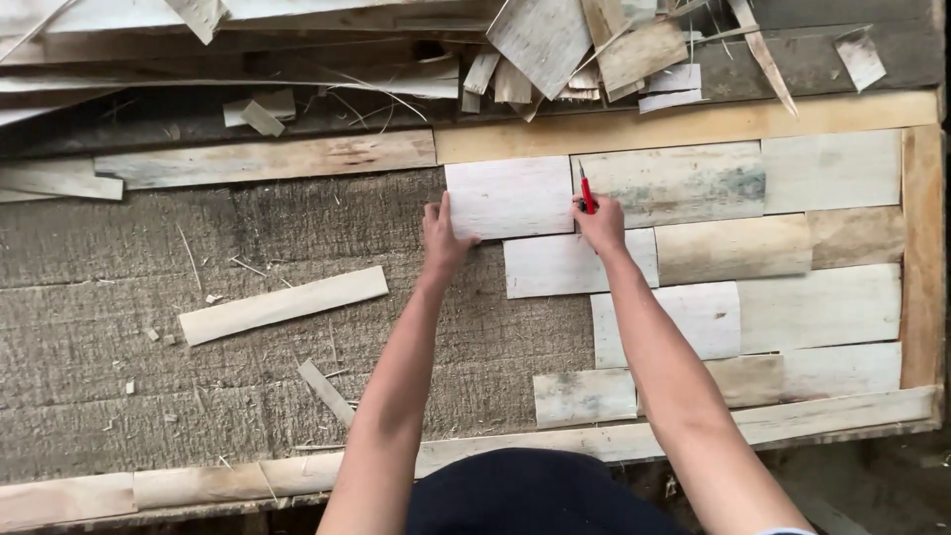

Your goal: The person uses a red utility knife to cut and trim wooden planks on a workbench. They repeatedly select planks from a pile, position them, and make cuts, then place the trimmed pieces aside.

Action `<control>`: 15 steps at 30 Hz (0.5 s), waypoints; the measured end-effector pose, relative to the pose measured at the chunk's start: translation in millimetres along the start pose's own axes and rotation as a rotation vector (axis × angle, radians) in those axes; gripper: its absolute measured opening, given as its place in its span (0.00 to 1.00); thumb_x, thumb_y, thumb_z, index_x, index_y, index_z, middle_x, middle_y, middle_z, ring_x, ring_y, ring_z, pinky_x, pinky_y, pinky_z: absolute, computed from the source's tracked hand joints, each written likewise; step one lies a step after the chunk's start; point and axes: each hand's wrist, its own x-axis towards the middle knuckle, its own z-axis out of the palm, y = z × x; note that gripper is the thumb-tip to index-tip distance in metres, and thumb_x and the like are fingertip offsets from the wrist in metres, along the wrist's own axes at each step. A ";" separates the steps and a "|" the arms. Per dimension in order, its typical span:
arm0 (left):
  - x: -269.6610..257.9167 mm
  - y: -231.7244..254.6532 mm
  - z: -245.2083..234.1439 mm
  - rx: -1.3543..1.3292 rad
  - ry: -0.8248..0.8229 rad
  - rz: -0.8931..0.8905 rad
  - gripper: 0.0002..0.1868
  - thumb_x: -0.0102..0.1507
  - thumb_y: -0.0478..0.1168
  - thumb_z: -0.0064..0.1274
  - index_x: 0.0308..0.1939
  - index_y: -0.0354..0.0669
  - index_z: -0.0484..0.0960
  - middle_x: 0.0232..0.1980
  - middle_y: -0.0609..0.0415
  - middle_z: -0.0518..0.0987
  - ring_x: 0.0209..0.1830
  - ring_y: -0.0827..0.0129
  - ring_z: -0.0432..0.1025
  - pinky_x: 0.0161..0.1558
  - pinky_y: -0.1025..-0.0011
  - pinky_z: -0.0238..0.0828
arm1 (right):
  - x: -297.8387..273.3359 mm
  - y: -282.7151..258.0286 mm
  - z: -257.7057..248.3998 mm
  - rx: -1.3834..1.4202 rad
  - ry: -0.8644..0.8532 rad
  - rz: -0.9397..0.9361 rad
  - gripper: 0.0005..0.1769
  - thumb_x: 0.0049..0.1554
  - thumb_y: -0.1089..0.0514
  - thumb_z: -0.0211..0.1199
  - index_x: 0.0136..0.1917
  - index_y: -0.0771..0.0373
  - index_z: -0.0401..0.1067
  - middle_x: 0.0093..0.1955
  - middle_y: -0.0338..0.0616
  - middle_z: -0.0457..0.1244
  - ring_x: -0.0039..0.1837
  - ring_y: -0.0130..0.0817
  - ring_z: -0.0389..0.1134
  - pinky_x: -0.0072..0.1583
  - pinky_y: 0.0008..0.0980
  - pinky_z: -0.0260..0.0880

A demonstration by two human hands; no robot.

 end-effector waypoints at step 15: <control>-4.4 -6.8 6.3 0.009 0.013 0.007 0.65 0.37 0.37 0.80 0.76 0.39 0.62 0.62 0.46 0.65 0.61 0.44 0.67 0.66 0.55 0.69 | -0.2 -11.0 8.4 0.004 0.089 -0.098 0.12 0.55 0.51 0.67 0.53 0.51 0.80 0.50 0.41 0.72 0.55 0.42 0.73 0.59 0.43 0.73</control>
